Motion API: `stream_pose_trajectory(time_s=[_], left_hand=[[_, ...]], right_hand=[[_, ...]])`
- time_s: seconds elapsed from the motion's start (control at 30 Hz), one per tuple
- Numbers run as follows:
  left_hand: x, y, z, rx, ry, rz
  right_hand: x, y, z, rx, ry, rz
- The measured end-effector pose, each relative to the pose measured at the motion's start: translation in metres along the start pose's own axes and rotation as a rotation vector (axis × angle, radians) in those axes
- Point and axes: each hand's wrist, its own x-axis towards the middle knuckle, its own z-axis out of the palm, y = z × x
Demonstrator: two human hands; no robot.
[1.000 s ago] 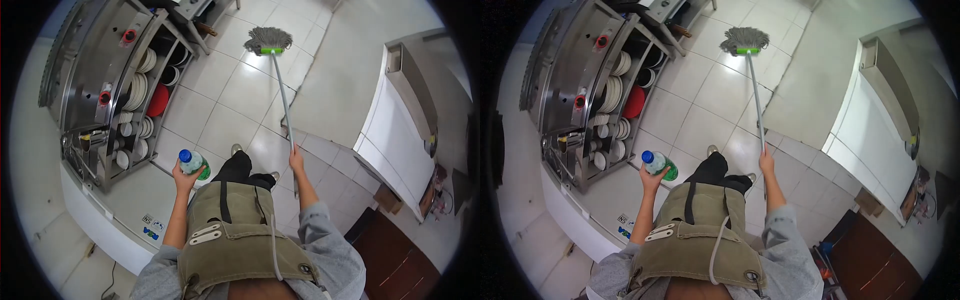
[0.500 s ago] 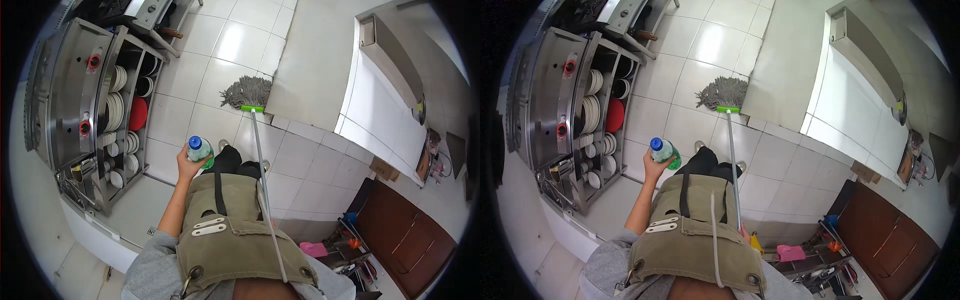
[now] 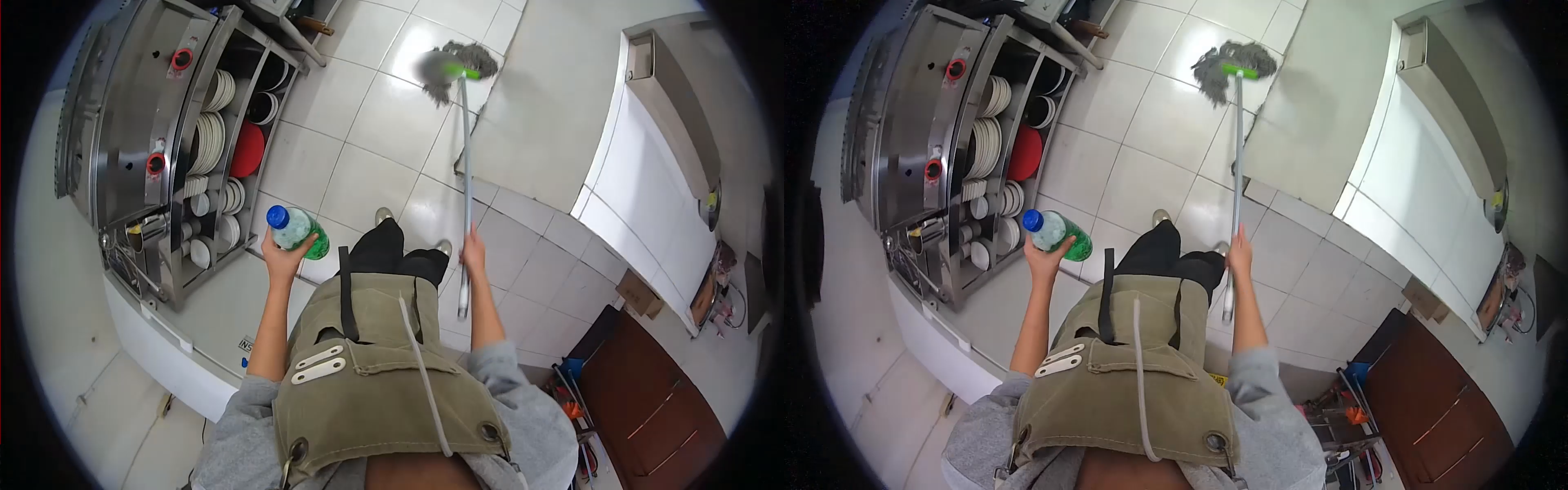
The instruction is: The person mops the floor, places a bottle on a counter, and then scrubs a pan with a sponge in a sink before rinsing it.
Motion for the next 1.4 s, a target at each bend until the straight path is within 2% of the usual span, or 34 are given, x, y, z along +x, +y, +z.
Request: stream_pose_trajectory(time_s=[0.07, 0.13, 0.2, 0.27, 0.37, 0.5, 0.57, 0.7, 0.73, 0.77, 0.83, 0.87, 0.93, 0.97, 1.03, 1.17, 1.23, 1.27, 1.33, 1.37, 1.4], left_hand=[[-0.014, -0.003, -0.004, 0.018, -0.010, 0.009], [-0.032, -0.004, -0.005, 0.054, 0.028, 0.023], [-0.056, -0.023, -0.006, 0.052, 0.060, 0.001], [-0.078, -0.025, -0.003, -0.031, 0.063, -0.083], [-0.110, -0.019, 0.008, 0.012, 0.103, -0.060], [-0.151, -0.027, 0.032, -0.054, 0.174, -0.101], [-0.166, -0.034, 0.044, -0.009, 0.192, -0.094], [-0.189, -0.040, 0.071, -0.079, 0.258, -0.119], [-0.195, -0.041, 0.075, -0.086, 0.269, -0.127], [-0.200, -0.038, 0.079, -0.101, 0.293, -0.120], [-0.211, -0.037, 0.082, -0.124, 0.342, -0.123], [-0.217, -0.038, 0.081, -0.133, 0.358, -0.125], [-0.227, -0.041, 0.078, -0.172, 0.384, -0.166], [-0.230, -0.043, 0.075, -0.183, 0.409, -0.165], [-0.237, -0.048, 0.066, -0.143, 0.450, -0.171], [-0.243, -0.062, 0.048, -0.173, 0.536, -0.214], [-0.241, -0.070, 0.038, -0.144, 0.582, -0.221], [-0.239, -0.073, 0.033, -0.111, 0.602, -0.216], [-0.232, -0.082, 0.021, -0.138, 0.629, -0.229], [-0.228, -0.082, 0.015, -0.138, 0.651, -0.258], [-0.223, -0.084, 0.009, -0.139, 0.673, -0.285]], right_hand=[[0.061, -0.017, 0.009, 0.069, 0.013, -0.088], [0.102, -0.051, 0.015, -0.015, 0.026, -0.121], [0.133, -0.078, 0.015, 0.050, -0.016, -0.109], [0.126, -0.109, 0.015, 0.138, -0.036, -0.092], [0.102, -0.100, 0.009, 0.101, -0.072, -0.148], [0.031, 0.024, -0.039, -0.265, -0.045, -0.290], [-0.049, 0.052, -0.082, -0.146, -0.181, -0.113], [-0.165, 0.122, -0.162, -0.154, -0.332, 0.102], [-0.189, 0.134, -0.181, -0.159, -0.364, 0.077], [-0.204, 0.151, -0.200, -0.277, -0.378, -0.051], [-0.246, 0.151, -0.231, -0.546, -0.297, -0.020], [-0.256, 0.178, -0.250, -0.561, -0.299, -0.031], [-0.244, 0.233, -0.287, -0.690, -0.227, -0.469], [-0.239, 0.222, -0.289, -0.704, -0.235, -0.490], [-0.241, 0.189, -0.290, -0.761, -0.269, -0.110], [-0.218, 0.120, -0.279, -0.947, -0.279, -0.163], [-0.195, 0.094, -0.277, -1.069, -0.294, -0.102], [-0.184, 0.081, -0.271, -1.085, -0.302, -0.109], [-0.162, 0.048, -0.254, -1.100, -0.317, -0.268], [-0.144, 0.046, -0.247, -1.085, -0.311, -0.495], [-0.127, 0.038, -0.236, -1.099, -0.318, -0.502]])
